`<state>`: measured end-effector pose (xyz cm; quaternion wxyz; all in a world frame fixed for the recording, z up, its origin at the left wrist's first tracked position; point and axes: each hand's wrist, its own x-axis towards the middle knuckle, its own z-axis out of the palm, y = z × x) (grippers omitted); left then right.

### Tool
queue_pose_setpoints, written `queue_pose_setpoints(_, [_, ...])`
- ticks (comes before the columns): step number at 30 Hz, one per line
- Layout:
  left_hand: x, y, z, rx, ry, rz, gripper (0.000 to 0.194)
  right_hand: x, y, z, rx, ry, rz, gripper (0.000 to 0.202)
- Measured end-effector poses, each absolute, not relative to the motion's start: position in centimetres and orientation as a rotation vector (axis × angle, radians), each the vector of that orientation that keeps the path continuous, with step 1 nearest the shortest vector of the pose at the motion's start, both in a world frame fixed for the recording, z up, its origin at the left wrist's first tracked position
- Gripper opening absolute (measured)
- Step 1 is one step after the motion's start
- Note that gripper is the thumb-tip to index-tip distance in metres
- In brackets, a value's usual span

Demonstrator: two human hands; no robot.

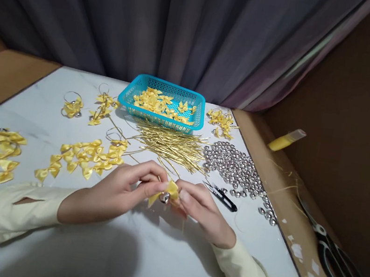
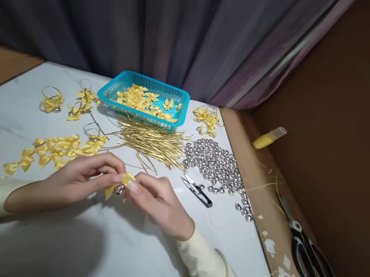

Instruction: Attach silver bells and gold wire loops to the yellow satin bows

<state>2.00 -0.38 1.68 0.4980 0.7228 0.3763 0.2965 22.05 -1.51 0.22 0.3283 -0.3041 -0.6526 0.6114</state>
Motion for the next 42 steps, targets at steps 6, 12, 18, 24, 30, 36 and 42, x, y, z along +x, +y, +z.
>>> queue_pose_setpoints(6, [1.97,-0.67,1.75,1.813,0.874,0.581,0.017,21.40,-1.58,0.06,-0.803,-1.713,1.673,0.035])
queue_pose_setpoints(12, [1.91,-0.82,1.81,1.625,0.817,0.510,0.020,21.66,-1.51,-0.27,-0.735,-1.783,1.702,0.030])
queue_pose_setpoints(18, [1.92,-0.85,1.99,1.694,0.807,0.472,0.017,21.43,-1.77,0.33,-0.803,-1.858,1.575,0.025])
queue_pose_setpoints(24, [1.92,-0.73,1.96,1.585,0.796,0.434,0.018,21.16,-1.97,0.48,-0.856,-1.921,1.467,0.028])
queue_pose_setpoints(30, [1.93,-0.75,1.96,1.469,0.735,0.421,0.017,21.31,-1.93,0.61,-0.837,-1.980,1.381,0.028])
queue_pose_setpoints(36, [2.17,-0.72,2.04,1.419,0.693,0.454,0.012,21.40,-1.96,0.69,-0.827,-2.017,1.240,0.026])
queue_pose_setpoints(42, [2.27,0.00,1.39,1.351,0.691,0.502,0.017,21.61,-1.89,0.47,-0.920,-1.949,1.221,0.023])
